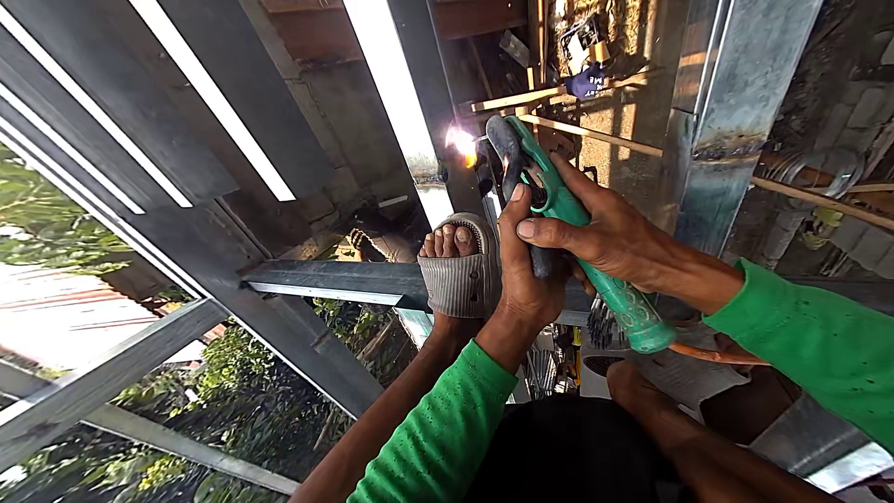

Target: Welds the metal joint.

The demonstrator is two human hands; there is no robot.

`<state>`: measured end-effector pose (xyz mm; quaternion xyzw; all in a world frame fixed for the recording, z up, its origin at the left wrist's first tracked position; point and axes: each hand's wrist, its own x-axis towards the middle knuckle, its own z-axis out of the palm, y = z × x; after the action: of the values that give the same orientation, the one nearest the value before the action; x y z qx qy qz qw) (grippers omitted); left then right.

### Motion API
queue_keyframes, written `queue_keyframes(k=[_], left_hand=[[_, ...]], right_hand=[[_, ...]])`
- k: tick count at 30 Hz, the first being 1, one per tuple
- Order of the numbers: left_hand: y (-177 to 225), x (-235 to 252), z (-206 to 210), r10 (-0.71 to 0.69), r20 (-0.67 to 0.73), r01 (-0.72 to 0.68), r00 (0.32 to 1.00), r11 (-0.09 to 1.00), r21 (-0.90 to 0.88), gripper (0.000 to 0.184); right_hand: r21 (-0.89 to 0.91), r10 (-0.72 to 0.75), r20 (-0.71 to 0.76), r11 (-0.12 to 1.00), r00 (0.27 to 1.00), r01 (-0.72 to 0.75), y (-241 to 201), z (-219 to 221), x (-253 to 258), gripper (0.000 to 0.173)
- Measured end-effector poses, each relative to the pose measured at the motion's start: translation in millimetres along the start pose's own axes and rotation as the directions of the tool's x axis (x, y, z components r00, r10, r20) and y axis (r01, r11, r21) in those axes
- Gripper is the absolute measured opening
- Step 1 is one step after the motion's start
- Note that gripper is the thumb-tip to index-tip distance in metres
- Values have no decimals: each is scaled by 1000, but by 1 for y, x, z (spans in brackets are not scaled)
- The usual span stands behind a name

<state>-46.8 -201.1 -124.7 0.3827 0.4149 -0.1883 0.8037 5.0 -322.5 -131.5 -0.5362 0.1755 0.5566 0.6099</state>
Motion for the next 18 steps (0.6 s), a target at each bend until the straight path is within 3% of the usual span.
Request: queue_keyframes(k=[2, 7, 14, 18], left_hand=[[0, 1, 0, 1, 4, -1, 1000, 1000, -4, 58], [1, 0, 0, -12, -5, 12, 1000, 1000, -18, 57], [0, 0, -1, -5, -2, 4, 1000, 1000, -18, 57], [-1, 0, -2, -2, -6, 2, 1000, 1000, -18, 57]], right_hand=[[-19, 17, 40, 1000, 999, -16, -6, -6, 9, 107], [29, -18, -21, 999, 1000, 18, 4, 5, -7, 93], [-39, 57, -41, 998, 998, -58, -11, 13, -15, 95], [39, -24, -40, 999, 999, 25, 9, 6, -6, 94]])
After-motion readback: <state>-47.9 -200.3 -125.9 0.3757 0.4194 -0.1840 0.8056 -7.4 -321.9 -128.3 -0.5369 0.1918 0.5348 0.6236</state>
